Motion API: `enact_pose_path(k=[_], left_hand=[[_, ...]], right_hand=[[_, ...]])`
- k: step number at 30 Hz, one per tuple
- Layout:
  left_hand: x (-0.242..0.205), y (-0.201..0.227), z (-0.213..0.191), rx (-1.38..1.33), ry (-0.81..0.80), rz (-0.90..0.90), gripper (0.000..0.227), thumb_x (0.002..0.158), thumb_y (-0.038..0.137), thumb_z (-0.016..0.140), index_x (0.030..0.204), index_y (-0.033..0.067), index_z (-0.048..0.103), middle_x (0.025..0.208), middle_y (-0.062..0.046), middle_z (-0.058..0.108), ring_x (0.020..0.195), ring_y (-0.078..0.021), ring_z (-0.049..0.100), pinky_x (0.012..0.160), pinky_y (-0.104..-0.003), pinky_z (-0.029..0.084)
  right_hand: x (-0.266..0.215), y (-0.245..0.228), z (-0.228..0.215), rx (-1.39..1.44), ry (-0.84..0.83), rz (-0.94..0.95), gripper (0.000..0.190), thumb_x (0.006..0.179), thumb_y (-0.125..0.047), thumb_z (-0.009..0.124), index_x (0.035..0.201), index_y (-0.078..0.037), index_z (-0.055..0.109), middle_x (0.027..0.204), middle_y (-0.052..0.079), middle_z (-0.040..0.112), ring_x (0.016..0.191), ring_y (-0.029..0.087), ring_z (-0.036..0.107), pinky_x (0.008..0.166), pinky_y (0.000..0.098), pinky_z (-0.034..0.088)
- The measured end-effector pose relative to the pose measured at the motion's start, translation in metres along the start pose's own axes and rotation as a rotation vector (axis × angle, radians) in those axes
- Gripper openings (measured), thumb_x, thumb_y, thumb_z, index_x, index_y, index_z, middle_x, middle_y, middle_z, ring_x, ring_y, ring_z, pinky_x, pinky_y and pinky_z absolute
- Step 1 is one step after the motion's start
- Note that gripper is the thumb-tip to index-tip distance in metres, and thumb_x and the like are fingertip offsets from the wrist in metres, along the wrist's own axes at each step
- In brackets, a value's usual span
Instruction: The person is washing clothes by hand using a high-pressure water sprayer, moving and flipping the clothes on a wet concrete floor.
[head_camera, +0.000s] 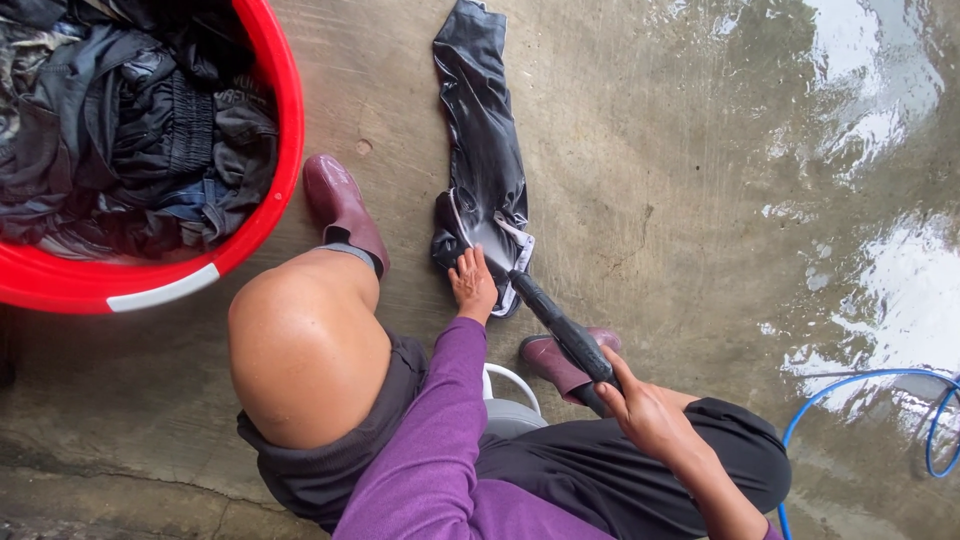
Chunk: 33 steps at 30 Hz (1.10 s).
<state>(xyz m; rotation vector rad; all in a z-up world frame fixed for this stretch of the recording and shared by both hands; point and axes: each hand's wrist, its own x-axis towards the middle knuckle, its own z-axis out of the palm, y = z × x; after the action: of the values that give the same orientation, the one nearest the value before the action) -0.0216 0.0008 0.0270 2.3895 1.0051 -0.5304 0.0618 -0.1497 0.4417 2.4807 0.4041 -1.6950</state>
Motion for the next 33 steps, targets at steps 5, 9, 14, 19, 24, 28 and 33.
enact_pose_path(k=[5, 9, 14, 19, 24, 28, 33], left_hand=[[0.005, -0.005, -0.002, -0.023, 0.078, -0.079, 0.055, 0.091, 0.012, 0.055, 0.145, 0.0178, 0.049, 0.126, -0.006, 0.056, 0.119, -0.0280, 0.052, 0.097, -0.051, 0.043], [0.010, -0.017, 0.005, 0.028, 0.199, -0.165, 0.032, 0.092, 0.013, 0.055, 0.121, 0.0190, 0.066, 0.112, -0.006, 0.066, 0.111, -0.0283, 0.057, 0.090, -0.049, 0.044], [0.017, -0.032, -0.003, -0.124, 0.193, -0.199, 0.034, 0.081, 0.036, 0.082, 0.108, 0.0179, 0.074, 0.110, -0.007, 0.069, 0.112, -0.0302, 0.058, 0.089, -0.051, 0.044], [0.031, -0.036, -0.009, -0.206, 0.067, -0.264, 0.038, 0.103, 0.045, 0.051, 0.107, 0.0162, 0.076, 0.115, -0.010, 0.070, 0.115, -0.0335, 0.058, 0.092, -0.054, 0.043], [0.059, -0.039, -0.010, -0.299, -0.040, -0.478, 0.042, 0.102, 0.046, 0.051, 0.109, 0.0143, 0.078, 0.119, -0.009, 0.072, 0.122, -0.0308, 0.058, 0.100, -0.052, 0.040], [0.074, -0.042, -0.025, -0.380, -0.104, -0.565, 0.034, 0.096, 0.040, 0.066, 0.108, 0.0114, 0.078, 0.117, -0.015, 0.074, 0.118, -0.0347, 0.064, 0.100, -0.050, 0.044], [0.085, -0.065, 0.030, -0.864, 0.266, -0.734, 0.018, 0.075, 0.020, 0.068, 0.077, 0.0024, 0.069, 0.081, -0.016, 0.071, 0.081, -0.0315, 0.059, 0.072, -0.051, 0.049]], right_hand=[[0.008, 0.026, 0.021, 0.051, 0.150, -0.116, 0.070, 0.098, -0.045, 0.043, 0.163, -0.030, 0.022, 0.085, 0.018, 0.074, 0.084, 0.039, 0.068, 0.080, 0.0398, 0.049], [0.003, 0.022, 0.014, 0.037, 0.110, -0.126, 0.066, 0.098, -0.047, 0.040, 0.161, -0.030, 0.026, 0.079, 0.018, 0.072, 0.083, 0.038, 0.067, 0.080, 0.0377, 0.047], [-0.007, 0.022, 0.016, 0.144, 0.040, -0.085, 0.064, 0.099, -0.044, 0.040, 0.161, -0.034, 0.025, 0.116, 0.015, 0.077, 0.114, 0.036, 0.069, 0.091, 0.0339, 0.049], [-0.017, 0.004, 0.004, 0.156, -0.011, -0.049, 0.068, 0.097, -0.050, 0.039, 0.162, -0.040, 0.023, 0.107, -0.002, 0.081, 0.106, 0.026, 0.073, 0.087, 0.0310, 0.050], [-0.005, 0.025, 0.019, 0.154, 0.081, -0.080, 0.070, 0.097, -0.049, 0.041, 0.163, -0.037, 0.023, 0.113, 0.010, 0.079, 0.106, 0.033, 0.071, 0.088, 0.0344, 0.051], [-0.011, 0.018, 0.010, 0.146, 0.047, -0.083, 0.068, 0.096, -0.049, 0.042, 0.162, -0.038, 0.025, 0.121, 0.007, 0.078, 0.112, 0.033, 0.072, 0.092, 0.0332, 0.051], [-0.009, 0.022, 0.014, 0.156, 0.055, -0.091, 0.070, 0.096, -0.049, 0.043, 0.162, -0.037, 0.025, 0.127, 0.009, 0.075, 0.114, 0.035, 0.070, 0.090, 0.0353, 0.051]])
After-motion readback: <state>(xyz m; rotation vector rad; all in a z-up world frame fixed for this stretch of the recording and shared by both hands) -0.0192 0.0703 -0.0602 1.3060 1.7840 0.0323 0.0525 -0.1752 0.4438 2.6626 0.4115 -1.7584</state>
